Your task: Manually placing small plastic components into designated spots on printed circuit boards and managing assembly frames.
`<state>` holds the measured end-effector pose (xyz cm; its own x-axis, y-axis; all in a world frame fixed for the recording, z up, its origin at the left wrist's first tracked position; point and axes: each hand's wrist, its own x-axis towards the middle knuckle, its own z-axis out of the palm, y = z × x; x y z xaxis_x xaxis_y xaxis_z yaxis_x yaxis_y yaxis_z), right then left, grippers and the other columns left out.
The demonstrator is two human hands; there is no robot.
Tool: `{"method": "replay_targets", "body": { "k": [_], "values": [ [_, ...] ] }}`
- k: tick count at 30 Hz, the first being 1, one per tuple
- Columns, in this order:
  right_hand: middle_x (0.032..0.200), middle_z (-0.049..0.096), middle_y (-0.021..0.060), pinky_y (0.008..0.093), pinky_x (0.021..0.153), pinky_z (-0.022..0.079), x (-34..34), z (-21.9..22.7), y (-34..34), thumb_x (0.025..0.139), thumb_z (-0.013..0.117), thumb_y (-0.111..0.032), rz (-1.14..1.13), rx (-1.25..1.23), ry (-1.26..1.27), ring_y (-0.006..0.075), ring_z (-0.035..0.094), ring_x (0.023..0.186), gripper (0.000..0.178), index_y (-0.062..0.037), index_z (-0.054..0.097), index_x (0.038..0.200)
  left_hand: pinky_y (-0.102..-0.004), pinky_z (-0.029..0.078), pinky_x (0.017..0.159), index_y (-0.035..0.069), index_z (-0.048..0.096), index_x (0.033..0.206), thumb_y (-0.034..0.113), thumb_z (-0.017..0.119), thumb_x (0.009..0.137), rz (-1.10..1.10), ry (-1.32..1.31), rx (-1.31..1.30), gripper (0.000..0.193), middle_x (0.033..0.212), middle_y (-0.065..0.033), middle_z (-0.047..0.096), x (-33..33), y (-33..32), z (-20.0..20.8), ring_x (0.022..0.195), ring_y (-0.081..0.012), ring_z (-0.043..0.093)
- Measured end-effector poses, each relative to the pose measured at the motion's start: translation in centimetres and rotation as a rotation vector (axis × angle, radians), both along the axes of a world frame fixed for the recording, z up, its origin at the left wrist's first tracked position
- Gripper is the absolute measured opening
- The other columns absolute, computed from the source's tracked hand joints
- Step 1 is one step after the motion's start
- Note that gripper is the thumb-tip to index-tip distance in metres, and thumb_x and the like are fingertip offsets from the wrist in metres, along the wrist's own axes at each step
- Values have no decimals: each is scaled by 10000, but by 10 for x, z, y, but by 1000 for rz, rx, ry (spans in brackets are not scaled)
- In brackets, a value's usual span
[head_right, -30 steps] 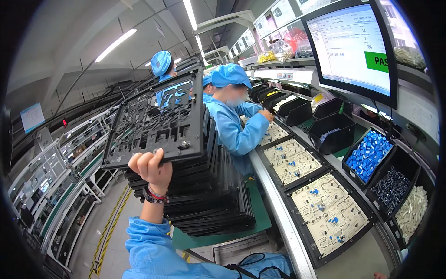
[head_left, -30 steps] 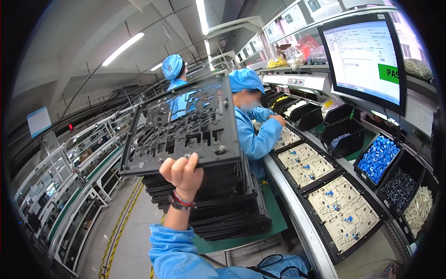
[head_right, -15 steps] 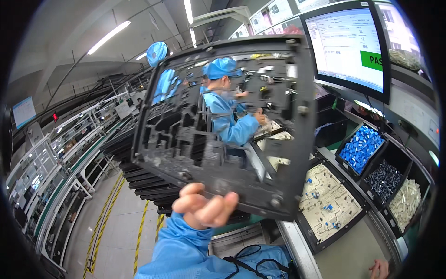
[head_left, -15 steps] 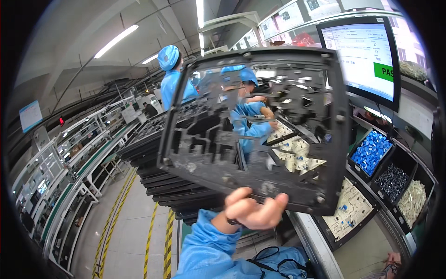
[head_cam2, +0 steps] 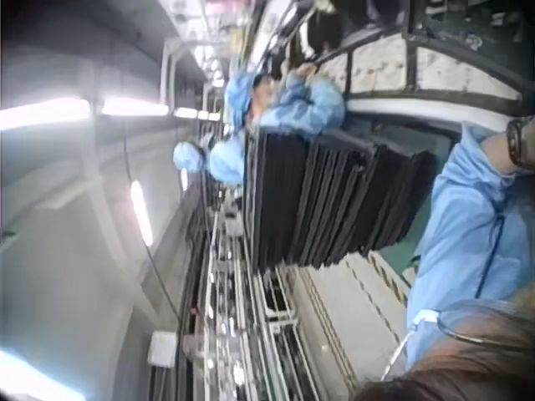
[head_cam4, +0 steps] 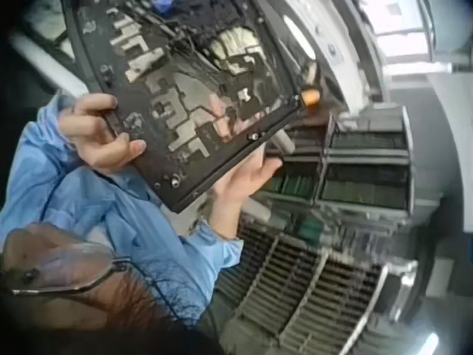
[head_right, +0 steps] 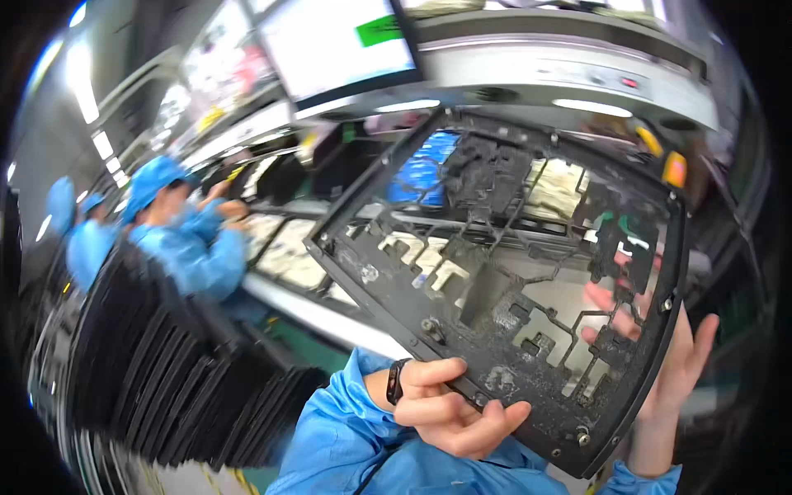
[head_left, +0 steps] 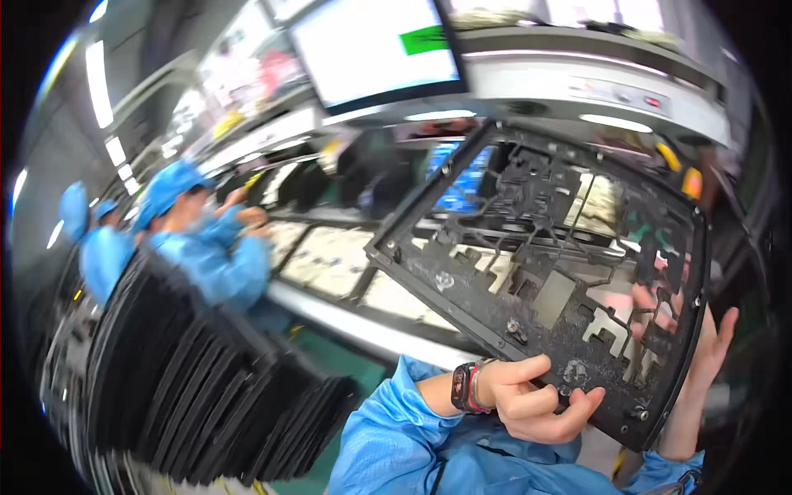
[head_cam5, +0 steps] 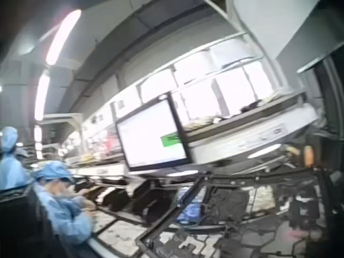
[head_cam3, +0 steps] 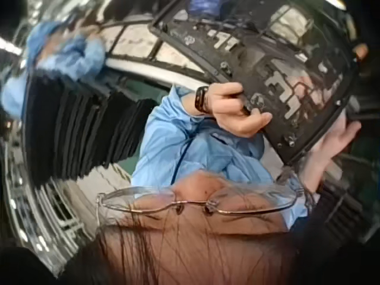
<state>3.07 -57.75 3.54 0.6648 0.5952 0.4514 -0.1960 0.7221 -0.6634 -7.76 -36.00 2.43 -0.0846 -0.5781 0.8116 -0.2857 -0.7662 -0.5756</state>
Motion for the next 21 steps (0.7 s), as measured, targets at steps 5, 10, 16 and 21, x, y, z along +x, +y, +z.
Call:
{"method": "replay_targets", "body": {
  "k": [5,10,16,21],
  "values": [
    [1362,416,176,371,692,584,-24,-55,-96,830,462,-162,-589,-220,383,268,643,923,632,-51,252,1415,-259,361,483,82,675,845,19,564,710,-532,198,1,185,920,27,562,52,-69,-35,564,-101,368],
    [1355,420,192,394,649,596,-20,-146,-217,775,467,-138,-576,0,481,284,650,856,681,-30,247,1411,-390,303,987,149,486,1250,207,507,854,-373,361,70,401,1292,11,509,49,-107,-55,1148,-158,352],
    [1382,359,209,495,661,582,-11,-154,-264,750,465,-90,-540,3,465,388,630,882,759,-104,161,1445,-548,137,1071,-5,293,1396,523,495,842,-277,1272,-673,791,1465,-278,166,75,-12,-33,1369,-354,194],
    [1201,468,272,459,479,558,62,-151,-213,584,485,0,-399,-268,584,463,628,682,828,-131,295,1380,-392,360,1017,68,136,1450,215,351,982,-828,2169,-1666,536,1439,-198,274,96,10,-64,1234,-340,423]
  ]
}}
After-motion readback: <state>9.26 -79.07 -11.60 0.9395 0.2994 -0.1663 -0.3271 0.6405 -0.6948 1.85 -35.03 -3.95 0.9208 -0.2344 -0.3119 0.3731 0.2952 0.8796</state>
